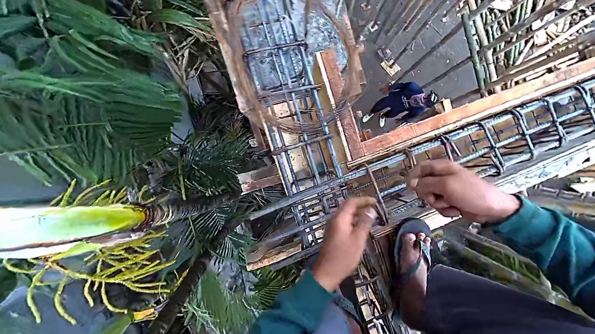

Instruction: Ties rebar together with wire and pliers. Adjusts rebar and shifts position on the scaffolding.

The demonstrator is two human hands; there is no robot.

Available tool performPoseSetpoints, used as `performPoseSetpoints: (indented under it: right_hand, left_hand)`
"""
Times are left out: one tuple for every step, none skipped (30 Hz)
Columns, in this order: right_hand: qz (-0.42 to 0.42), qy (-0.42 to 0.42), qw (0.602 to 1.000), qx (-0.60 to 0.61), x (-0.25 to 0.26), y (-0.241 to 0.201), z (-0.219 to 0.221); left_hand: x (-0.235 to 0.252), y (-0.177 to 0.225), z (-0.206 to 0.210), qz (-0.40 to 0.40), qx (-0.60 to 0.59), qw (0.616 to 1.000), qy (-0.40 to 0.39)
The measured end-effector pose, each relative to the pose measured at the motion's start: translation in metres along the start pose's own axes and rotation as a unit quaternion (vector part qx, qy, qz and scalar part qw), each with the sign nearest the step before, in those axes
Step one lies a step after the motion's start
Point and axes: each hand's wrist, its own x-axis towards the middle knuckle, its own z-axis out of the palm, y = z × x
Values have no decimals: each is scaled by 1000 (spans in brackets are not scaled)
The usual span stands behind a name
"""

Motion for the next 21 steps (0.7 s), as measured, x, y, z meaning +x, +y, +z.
performPoseSetpoints:
  right_hand:
    - [40,2,998,-52,6,15,-4]
    - [67,9,993,-94,13,31,-6]
    - [87,18,989,-122,20,44,-4]
    - [99,31,985,-137,28,53,-1]
    - [109,46,982,-147,36,57,2]
    - [116,54,979,-156,44,60,5]
    - [118,60,978,-160,52,60,7]
    - [113,69,979,-158,59,58,9]
    - [108,74,979,-158,67,56,11]
    - [105,76,979,-158,75,53,13]
    - [106,79,978,-159,82,52,15]
    - [109,81,978,-158,88,52,18]
    - [109,84,978,-157,95,52,20]
    - [111,85,978,-155,99,51,23]
    - [114,84,978,-151,103,48,25]
    - [114,87,979,-145,105,47,27]
    - [111,92,979,-141,106,47,29]
    - [105,97,981,-134,106,49,30]
    - [95,104,983,-121,106,52,32]
    - [88,111,984,-109,105,55,33]
    - [85,116,985,-99,104,56,33]
  left_hand:
    - [12,2,-10,9,36,999,15]
    - [26,5,-19,21,75,997,20]
    - [41,9,-26,38,119,992,14]
    - [58,12,-32,55,166,985,1]
    - [77,16,-35,68,213,975,-18]
    - [98,17,-36,74,257,963,-39]
    - [119,16,-36,75,299,949,-63]
    - [138,16,-36,75,333,936,-88]
    - [154,16,-35,67,362,923,-114]
    - [168,16,-34,54,387,909,-141]
    - [178,16,-32,40,410,896,-164]
    - [186,15,-29,21,427,885,-186]
    - [191,13,-26,4,434,878,-204]
    - [195,11,-23,-17,438,873,-215]
    - [197,10,-18,-50,441,868,-223]
    - [199,8,-14,-84,444,863,-224]
    - [199,6,-10,-116,443,861,-220]
    - [200,7,-7,-145,442,859,-211]
    - [199,9,-4,-169,442,859,-196]
    - [197,11,0,-186,444,858,-177]
    - [196,15,4,-196,456,854,-157]
